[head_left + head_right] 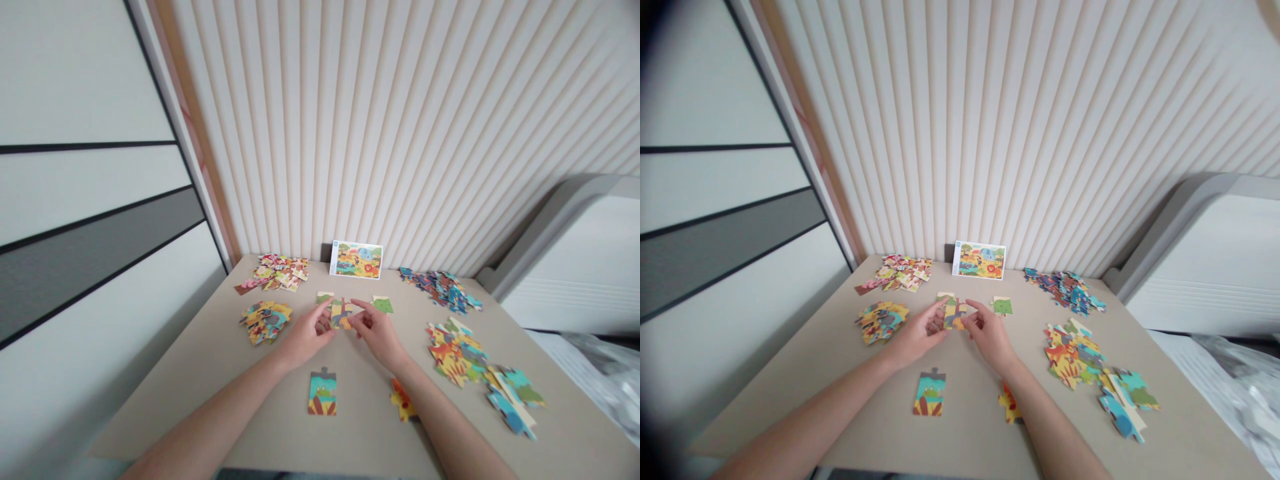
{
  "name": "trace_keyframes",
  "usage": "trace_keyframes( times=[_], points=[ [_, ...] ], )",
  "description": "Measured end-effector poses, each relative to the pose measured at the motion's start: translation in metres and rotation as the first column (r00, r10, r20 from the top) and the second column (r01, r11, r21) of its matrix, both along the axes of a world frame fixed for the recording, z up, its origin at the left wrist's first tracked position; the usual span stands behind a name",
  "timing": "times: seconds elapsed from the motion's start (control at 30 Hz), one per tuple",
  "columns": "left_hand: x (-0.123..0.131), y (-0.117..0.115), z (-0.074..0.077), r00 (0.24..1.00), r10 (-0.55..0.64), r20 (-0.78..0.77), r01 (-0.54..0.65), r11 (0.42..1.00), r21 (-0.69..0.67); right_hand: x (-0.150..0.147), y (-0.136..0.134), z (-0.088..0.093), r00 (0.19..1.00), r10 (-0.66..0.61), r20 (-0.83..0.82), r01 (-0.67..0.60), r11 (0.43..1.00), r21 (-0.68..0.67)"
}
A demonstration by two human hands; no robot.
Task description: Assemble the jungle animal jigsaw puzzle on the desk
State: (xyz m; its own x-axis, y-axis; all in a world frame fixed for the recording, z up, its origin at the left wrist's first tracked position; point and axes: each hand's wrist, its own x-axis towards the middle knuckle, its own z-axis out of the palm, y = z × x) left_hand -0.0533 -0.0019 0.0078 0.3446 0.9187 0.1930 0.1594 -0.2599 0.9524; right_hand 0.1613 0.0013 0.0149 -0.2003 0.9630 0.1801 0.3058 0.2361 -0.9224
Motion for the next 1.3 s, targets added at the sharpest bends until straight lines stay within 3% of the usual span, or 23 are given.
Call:
trace_keyframes(
  times=[0.47, 0.63, 0.77, 1.07, 1.3],
  points=[
    [-0.013, 0.006, -0.01, 0.925, 0.191, -0.329, -0.083, 0.945, 0.316, 0.002, -0.004, 0.002, 0.975, 0.113, 0.192, -0.111, 0.994, -0.018],
    [-0.02, 0.011, -0.015, 0.889, 0.212, -0.406, -0.072, 0.94, 0.333, 0.0, 0.008, -0.005, 0.965, 0.181, 0.19, -0.181, 0.983, -0.016],
    [-0.026, 0.015, -0.016, 0.854, 0.253, -0.454, -0.094, 0.935, 0.343, -0.007, 0.022, -0.007, 0.938, 0.203, 0.28, -0.217, 0.976, 0.017],
    [-0.035, 0.02, -0.007, 0.697, 0.292, -0.655, -0.02, 0.921, 0.389, -0.016, 0.034, -0.005, 0.851, 0.159, 0.5, -0.255, 0.958, 0.129],
    [-0.036, 0.022, -0.007, 0.664, 0.312, -0.679, -0.033, 0.92, 0.39, -0.019, 0.036, -0.006, 0.802, 0.144, 0.58, -0.282, 0.947, 0.154]
  ],
)
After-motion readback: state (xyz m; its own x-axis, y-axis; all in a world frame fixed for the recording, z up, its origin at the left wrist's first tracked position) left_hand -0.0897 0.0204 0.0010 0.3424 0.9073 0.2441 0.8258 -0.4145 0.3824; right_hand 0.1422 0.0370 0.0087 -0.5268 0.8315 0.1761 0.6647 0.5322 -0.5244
